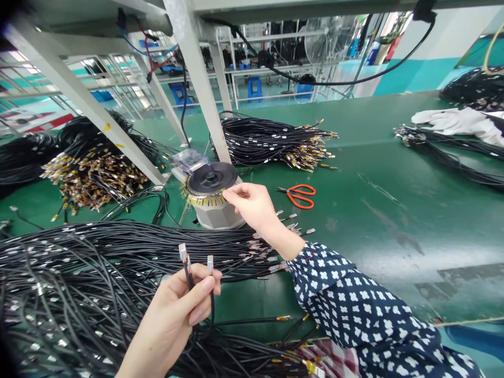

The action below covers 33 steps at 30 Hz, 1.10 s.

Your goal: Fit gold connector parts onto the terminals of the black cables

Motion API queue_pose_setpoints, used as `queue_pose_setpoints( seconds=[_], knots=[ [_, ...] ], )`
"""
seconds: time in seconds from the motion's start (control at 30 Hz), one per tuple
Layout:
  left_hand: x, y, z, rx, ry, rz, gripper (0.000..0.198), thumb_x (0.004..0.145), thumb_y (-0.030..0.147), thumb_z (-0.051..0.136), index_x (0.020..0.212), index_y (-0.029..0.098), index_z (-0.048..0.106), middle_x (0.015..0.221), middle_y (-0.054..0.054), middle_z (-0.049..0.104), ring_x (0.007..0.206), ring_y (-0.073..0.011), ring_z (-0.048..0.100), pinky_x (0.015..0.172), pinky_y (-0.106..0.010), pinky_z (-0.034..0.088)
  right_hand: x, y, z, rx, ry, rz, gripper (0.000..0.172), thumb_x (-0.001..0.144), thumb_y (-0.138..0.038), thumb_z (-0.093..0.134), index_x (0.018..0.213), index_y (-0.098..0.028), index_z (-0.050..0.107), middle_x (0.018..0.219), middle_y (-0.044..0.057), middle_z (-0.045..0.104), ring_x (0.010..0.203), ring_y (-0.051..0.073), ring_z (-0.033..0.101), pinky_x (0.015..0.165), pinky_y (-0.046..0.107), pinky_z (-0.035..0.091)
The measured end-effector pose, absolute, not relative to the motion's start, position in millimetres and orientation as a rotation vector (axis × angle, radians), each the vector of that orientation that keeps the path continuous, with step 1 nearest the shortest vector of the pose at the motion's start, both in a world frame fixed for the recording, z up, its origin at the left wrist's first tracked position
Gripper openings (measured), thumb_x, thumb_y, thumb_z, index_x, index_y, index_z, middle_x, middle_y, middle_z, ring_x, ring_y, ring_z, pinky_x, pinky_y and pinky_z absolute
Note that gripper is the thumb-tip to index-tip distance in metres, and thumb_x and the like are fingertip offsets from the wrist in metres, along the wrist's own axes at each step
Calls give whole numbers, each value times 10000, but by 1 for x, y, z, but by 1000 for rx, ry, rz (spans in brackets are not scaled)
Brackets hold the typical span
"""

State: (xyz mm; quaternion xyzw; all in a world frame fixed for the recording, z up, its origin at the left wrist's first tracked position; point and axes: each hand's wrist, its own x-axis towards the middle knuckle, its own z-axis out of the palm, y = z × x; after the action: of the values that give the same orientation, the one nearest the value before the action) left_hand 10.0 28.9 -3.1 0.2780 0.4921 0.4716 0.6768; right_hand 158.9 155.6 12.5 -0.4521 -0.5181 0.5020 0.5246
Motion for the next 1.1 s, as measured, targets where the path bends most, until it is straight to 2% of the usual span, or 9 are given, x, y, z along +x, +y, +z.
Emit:
queue_pose_setpoints(
  seconds=[0.13,0.33,0.53,0.67,0.83,1.1],
  knots=[
    [10,29,-2,606,1098,1068,244,641,286,857,664,116,683,632,-51,661,382,1,330,415,-190,169,164,143,22,-986,-1299,1185,176,741,-305,740,743,-138,683,632,-30,594,499,68,444,503,225,391],
    [9,27,0,575,1095,1120,207,650,260,851,699,119,707,616,-38,649,387,-11,369,412,-182,191,179,115,21,-922,-1484,1577,207,836,-332,659,769,-138,686,661,-19,602,523,67,475,522,213,396],
    [9,26,1,574,1083,1139,208,662,239,846,779,118,725,597,-25,637,392,-16,376,410,-173,210,190,98,21,-902,-1678,1684,279,921,-337,532,803,-130,679,703,10,618,579,86,513,554,207,429],
    [9,26,0,584,1085,1144,229,648,239,858,792,123,722,595,-6,619,398,-10,357,412,-171,215,191,89,28,-959,-1824,1641,310,945,-307,485,761,-123,652,716,21,612,608,97,524,559,206,439],
    [10,25,-2,599,1108,1126,227,641,232,863,782,127,719,560,28,561,407,-7,338,410,-165,195,189,80,32,-1045,-2001,1488,315,954,-255,473,731,-133,658,738,17,630,676,113,569,635,224,448],
    [11,24,-3,598,1104,1113,210,656,224,855,715,120,682,600,12,610,407,8,335,413,-152,191,188,76,29,-1069,-2107,1348,365,964,-302,442,732,-148,679,713,15,641,663,130,581,618,251,417]
  ],
)
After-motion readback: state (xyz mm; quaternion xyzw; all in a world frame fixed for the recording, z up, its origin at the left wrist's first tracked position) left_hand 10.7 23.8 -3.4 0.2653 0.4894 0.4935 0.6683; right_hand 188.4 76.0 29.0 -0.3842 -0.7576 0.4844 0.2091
